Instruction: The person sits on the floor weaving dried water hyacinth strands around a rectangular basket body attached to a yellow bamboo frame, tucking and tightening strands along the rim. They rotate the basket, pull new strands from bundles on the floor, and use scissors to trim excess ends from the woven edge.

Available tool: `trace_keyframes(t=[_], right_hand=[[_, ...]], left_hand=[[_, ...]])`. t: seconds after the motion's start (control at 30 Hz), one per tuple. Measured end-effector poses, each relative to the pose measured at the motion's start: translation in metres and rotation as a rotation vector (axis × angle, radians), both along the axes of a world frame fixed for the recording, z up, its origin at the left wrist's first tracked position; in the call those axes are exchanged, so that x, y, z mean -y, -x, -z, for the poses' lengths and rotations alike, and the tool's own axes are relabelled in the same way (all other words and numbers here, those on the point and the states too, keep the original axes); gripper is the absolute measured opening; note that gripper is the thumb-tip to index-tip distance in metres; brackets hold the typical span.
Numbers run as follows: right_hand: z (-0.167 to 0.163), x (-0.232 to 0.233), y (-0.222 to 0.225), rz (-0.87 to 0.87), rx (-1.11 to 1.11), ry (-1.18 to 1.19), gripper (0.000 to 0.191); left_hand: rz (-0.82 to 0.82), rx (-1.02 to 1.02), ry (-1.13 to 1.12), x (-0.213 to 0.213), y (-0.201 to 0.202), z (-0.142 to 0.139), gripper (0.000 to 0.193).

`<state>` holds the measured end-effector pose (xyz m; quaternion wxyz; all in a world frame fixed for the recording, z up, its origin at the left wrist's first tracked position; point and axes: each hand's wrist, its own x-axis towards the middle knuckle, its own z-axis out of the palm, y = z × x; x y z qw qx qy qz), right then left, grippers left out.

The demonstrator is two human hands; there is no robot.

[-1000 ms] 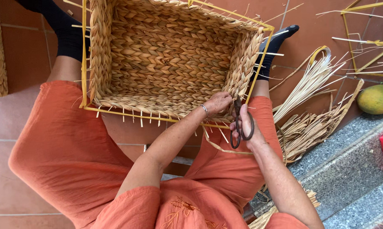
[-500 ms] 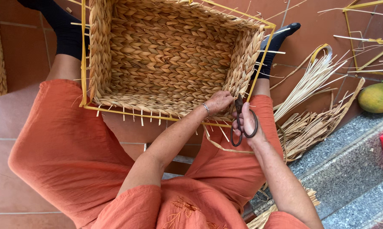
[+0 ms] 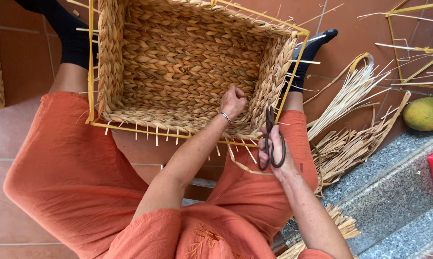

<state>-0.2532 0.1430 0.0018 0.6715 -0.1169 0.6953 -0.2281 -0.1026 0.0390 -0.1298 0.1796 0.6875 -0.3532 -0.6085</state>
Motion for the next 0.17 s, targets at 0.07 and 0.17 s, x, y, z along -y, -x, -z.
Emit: trace_keyframes(t=[0.07,0.17], right_hand=[[0.010,0.008,-0.006,0.059,0.073,0.032,0.081],[0.037,0.021,-0.017,0.131,0.083,0.133,0.081]], left_hand=[[-0.064,-0.020,0.097,0.011,0.002,0.001,0.025],[-0.008,-0.064,0.088,0.030,0.015,0.004,0.028]])
